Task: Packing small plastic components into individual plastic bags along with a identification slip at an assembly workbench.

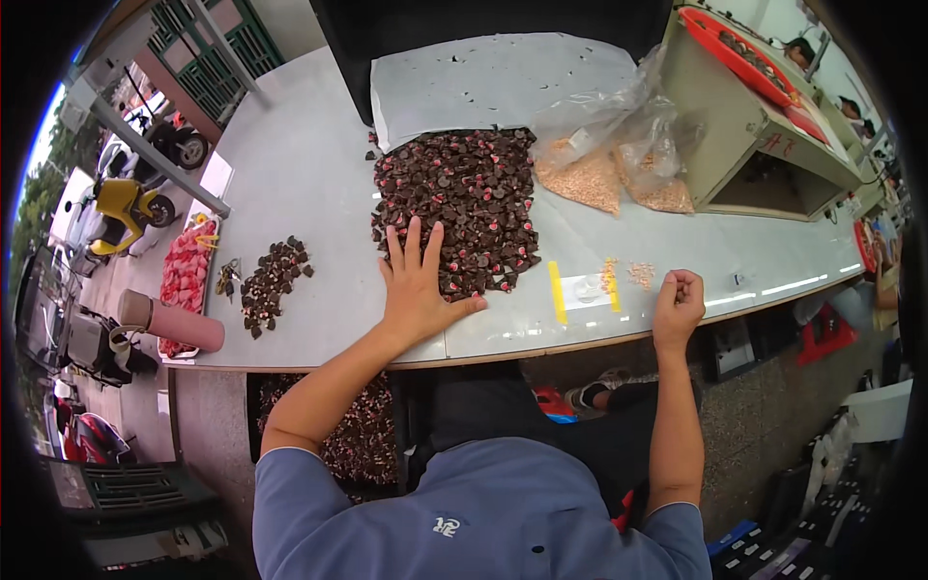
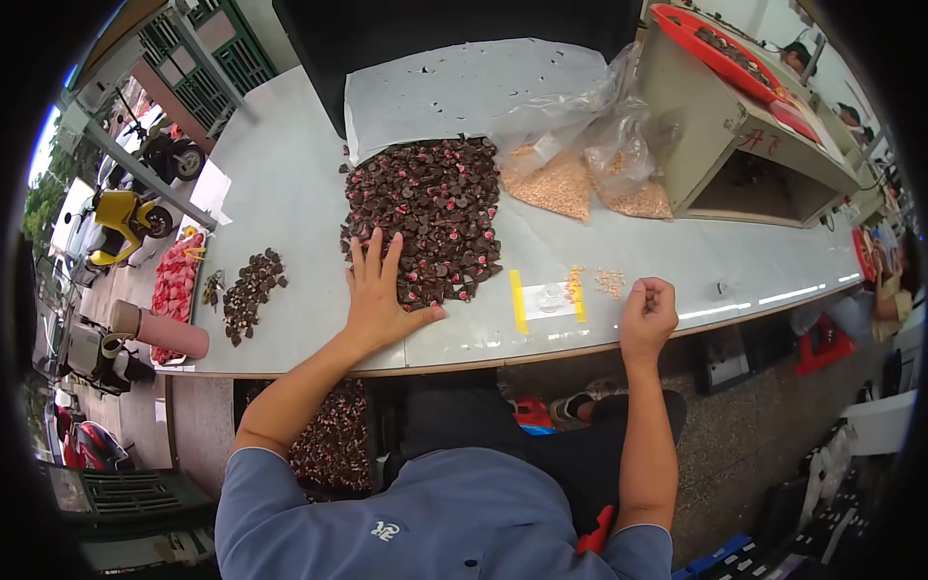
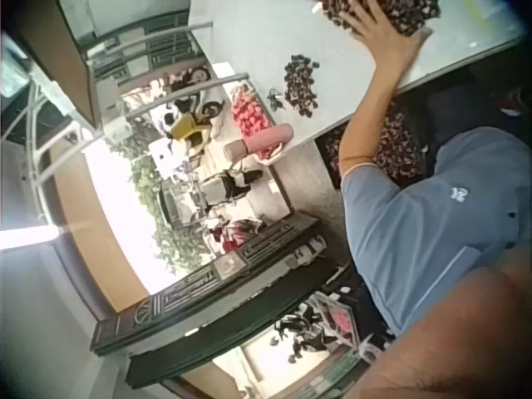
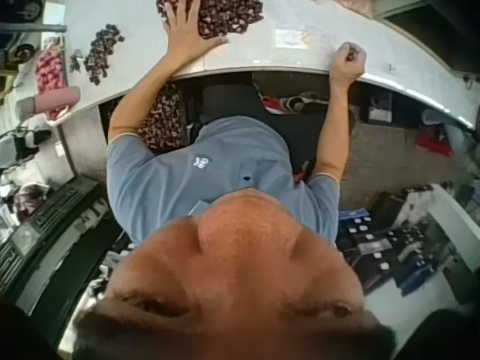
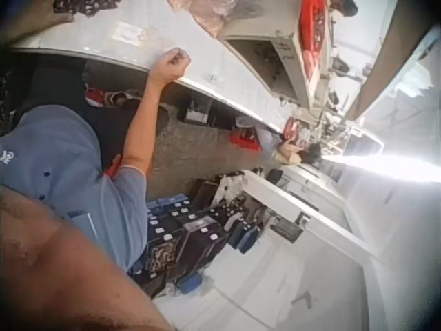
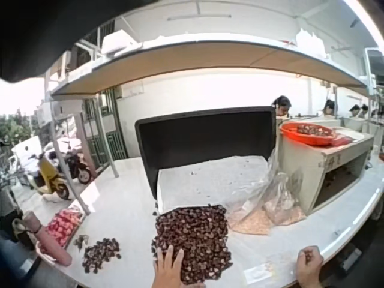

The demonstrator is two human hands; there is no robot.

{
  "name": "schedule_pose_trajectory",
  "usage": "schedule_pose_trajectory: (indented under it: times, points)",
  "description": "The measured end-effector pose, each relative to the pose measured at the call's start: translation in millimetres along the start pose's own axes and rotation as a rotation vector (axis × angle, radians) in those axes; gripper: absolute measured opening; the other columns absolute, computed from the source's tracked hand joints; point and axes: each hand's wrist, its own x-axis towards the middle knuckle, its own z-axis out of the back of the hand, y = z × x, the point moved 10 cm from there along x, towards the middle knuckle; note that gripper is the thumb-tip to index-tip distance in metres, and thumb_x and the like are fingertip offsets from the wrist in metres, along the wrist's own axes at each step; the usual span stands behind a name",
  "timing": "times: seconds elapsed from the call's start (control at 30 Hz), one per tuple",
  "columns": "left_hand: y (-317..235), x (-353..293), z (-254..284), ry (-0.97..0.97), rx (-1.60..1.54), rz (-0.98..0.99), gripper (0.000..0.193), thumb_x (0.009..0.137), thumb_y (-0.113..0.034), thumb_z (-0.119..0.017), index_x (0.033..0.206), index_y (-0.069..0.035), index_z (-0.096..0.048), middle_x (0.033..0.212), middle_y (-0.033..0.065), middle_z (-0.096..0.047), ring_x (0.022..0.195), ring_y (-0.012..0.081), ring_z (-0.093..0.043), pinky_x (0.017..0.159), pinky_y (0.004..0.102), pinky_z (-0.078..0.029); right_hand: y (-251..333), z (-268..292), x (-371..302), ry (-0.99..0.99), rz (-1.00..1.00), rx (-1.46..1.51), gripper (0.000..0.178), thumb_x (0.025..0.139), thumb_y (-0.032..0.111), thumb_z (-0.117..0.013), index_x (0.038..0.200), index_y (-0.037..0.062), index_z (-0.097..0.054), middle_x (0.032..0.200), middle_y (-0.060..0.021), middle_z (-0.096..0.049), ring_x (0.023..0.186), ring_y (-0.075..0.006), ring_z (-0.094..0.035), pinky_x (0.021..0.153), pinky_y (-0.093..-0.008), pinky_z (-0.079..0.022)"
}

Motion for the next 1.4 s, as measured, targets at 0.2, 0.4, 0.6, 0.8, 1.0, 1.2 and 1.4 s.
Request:
schedule_pose_trajectory:
  times: [0.2, 0.4, 0.6, 0.8, 1.0, 1.2, 1.4]
  points:
    - [-5.0, 17.8, -3.0, -0.038, -0.007, 0.042, 0.124, 0.061, -0.071, -0.077, 0.154, -0.01, -0.021, 0.161, 0.0213, -0.007, 0.145, 0.0528, 0.004, 0.101, 0.0798, -0.012, 1.8, 8.4, 4.2, -0.024, 0.037, -0.012, 0.009, 0.096, 0.009, -0.059, 0.098, 0.0005, -0.058, 0.08, 0.0023, -0.056, 0.067, -0.0029, -0.048, 0.059, -0.0189, -0.039]
    - [-5.8, 27.8, -4.1, -0.013, -0.024, 0.085, 0.126, 0.06, -0.068, -0.08, 0.154, -0.01, -0.02, 0.161, 0.0207, -0.007, 0.146, 0.0492, 0.006, 0.104, 0.0778, -0.011, 4.1, 3.3, 7.1, -0.016, 0.063, -0.03, 0.009, 0.096, 0.009, -0.06, 0.097, 0.0005, -0.058, 0.08, 0.0019, -0.056, 0.067, -0.0029, -0.049, 0.059, -0.0187, -0.04]
    - [-19.6, 9.9, 15.6, -0.182, -0.029, -0.116, 0.113, 0.064, -0.062, -0.08, 0.15, -0.008, -0.031, 0.16, 0.0226, -0.012, 0.146, 0.049, -0.002, 0.104, 0.077, -0.011, -1.5, 7.8, 3.6, -0.044, 0.019, -0.002, 0.008, 0.096, 0.008, -0.06, 0.098, -0.0001, -0.058, 0.081, 0.0018, -0.057, 0.068, -0.0029, -0.049, 0.06, -0.0187, -0.041]
    - [-101.0, 6.3, 20.7, -0.135, -0.027, -0.57, 0.029, 0.072, -0.025, -0.08, 0.095, -0.012, -0.068, 0.15, 0.0102, -0.04, 0.147, 0.0395, -0.018, 0.107, 0.0748, -0.012, 1.2, 11.3, 4.6, -0.044, 0.024, -0.031, 0.01, 0.096, 0.008, -0.059, 0.1, -0.0007, -0.058, 0.081, 0.0015, -0.057, 0.07, -0.0031, -0.05, 0.06, -0.0191, -0.041]
    - [-109.5, 10.5, 16.8, -0.165, 0.011, -0.674, 0.02, 0.071, -0.02, -0.078, 0.082, -0.011, -0.065, 0.133, 0.0066, -0.055, 0.142, 0.0343, -0.031, 0.107, 0.0698, -0.018, -0.3, 7.1, 4.9, -0.038, 0.003, 0.026, 0.01, 0.097, 0.009, -0.058, 0.101, -0.0004, -0.058, 0.08, 0.0018, -0.057, 0.07, -0.0034, -0.049, 0.06, -0.0191, -0.04]
    - [-115.6, -9.2, 9.0, -0.157, -0.008, -0.864, 0.015, 0.073, -0.012, -0.073, 0.081, -0.007, -0.061, 0.101, 0.0057, -0.066, 0.1, 0.0222, -0.06, 0.086, 0.0413, -0.041, 6.4, 2.3, 2.2, 0.02, 0.031, -0.017, 0.01, 0.097, 0.008, -0.059, 0.097, -0.0018, -0.059, 0.078, 0.0016, -0.059, 0.069, -0.0031, -0.051, 0.059, -0.0184, -0.041]
    - [-111.2, -11.4, 5.0, -0.107, -0.25, -0.891, 0.019, 0.076, -0.005, -0.073, 0.076, -0.003, -0.054, 0.085, 0.011, -0.062, 0.07, 0.0262, -0.062, 0.057, 0.0382, -0.048, 2.7, 3.2, 9.1, -0.016, 0.043, -0.123, 0.009, 0.095, 0.007, -0.061, 0.095, -0.0013, -0.06, 0.074, 0.0022, -0.058, 0.067, -0.0031, -0.052, 0.059, -0.0196, -0.043]
